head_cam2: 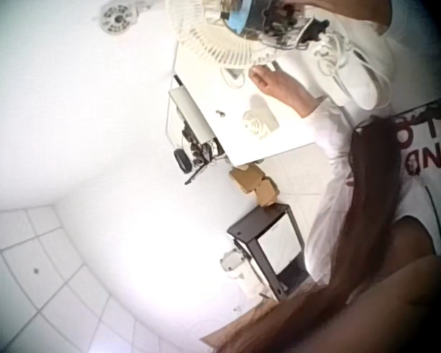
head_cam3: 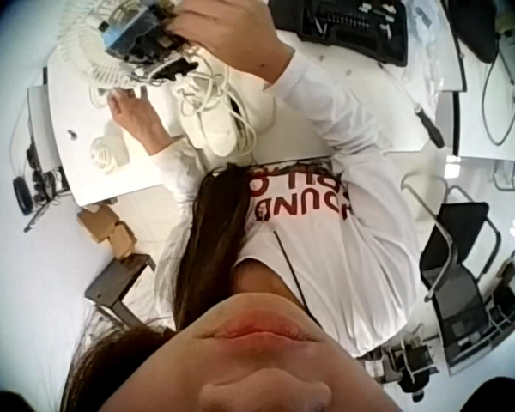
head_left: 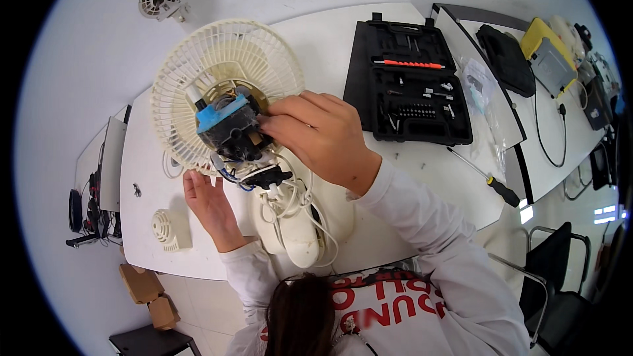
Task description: The person disassembles a small white fan, removes screws, and manipulates internal wiring and components. They use a screwdriver and a flexible orange tool to adjust parts inside the fan housing. The person then reassembles the fan by inserting screws and tightening them.
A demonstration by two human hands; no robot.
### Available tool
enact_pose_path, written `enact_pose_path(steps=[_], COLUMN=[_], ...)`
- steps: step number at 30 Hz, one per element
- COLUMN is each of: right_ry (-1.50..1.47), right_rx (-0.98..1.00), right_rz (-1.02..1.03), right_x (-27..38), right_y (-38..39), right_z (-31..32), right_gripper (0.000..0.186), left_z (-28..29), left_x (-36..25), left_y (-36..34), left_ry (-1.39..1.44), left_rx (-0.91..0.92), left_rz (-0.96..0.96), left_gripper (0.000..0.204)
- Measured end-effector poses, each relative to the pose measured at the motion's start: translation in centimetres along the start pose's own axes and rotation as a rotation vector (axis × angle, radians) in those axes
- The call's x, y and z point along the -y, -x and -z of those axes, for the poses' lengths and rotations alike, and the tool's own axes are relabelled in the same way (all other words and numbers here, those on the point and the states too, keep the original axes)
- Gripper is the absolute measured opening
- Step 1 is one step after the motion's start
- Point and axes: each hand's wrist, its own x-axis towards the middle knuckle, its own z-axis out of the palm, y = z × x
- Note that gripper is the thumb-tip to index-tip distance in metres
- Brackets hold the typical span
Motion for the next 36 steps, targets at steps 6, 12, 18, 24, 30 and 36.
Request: enact_pose_path(steps=[6,12,18,24,30,36], right_ry=[-0.022,-0.038,-0.055,-0.069,0.088,0.433], right_rx=[-0.051,-0.067,-0.041,0.016,0.313,0.578], right_rz=[0.001,-0.073,-0.132,-0.198,-0.593,-0.902], right_x=[-0.2,0.3,0.4,0.8,-4.1,-18.5], right_y=[0.3,0.1,-0.2,-0.7,0.1,8.2], right_z=[-0.6,-0.9,-0.9,0.9,8.1,14.2], right_gripper=[0.014,0.014,0.015,0.014,0.013,0.016], left_z=[-1.6,-1.5,-1.4,-1.9,-0.4,-2.1], left_x=[-0.3,-0.4,-0.4,-0.4,-0.3,-0.5], left_y=[0.2,0.3,0.4,0.4,0.5,0.5], left_ry=[-0.023,-0.017,-0.022,-0.024,-0.034,-0.032], left_rx=[-0.104,-0.070,-0.033,-0.018,-0.036,-0.061], left_rz=[-0.025,-0.024,-0.023,-0.045,-0.031,-0.006], left_gripper=[0.010,0.011,0.012,0.018,0.021,0.009])
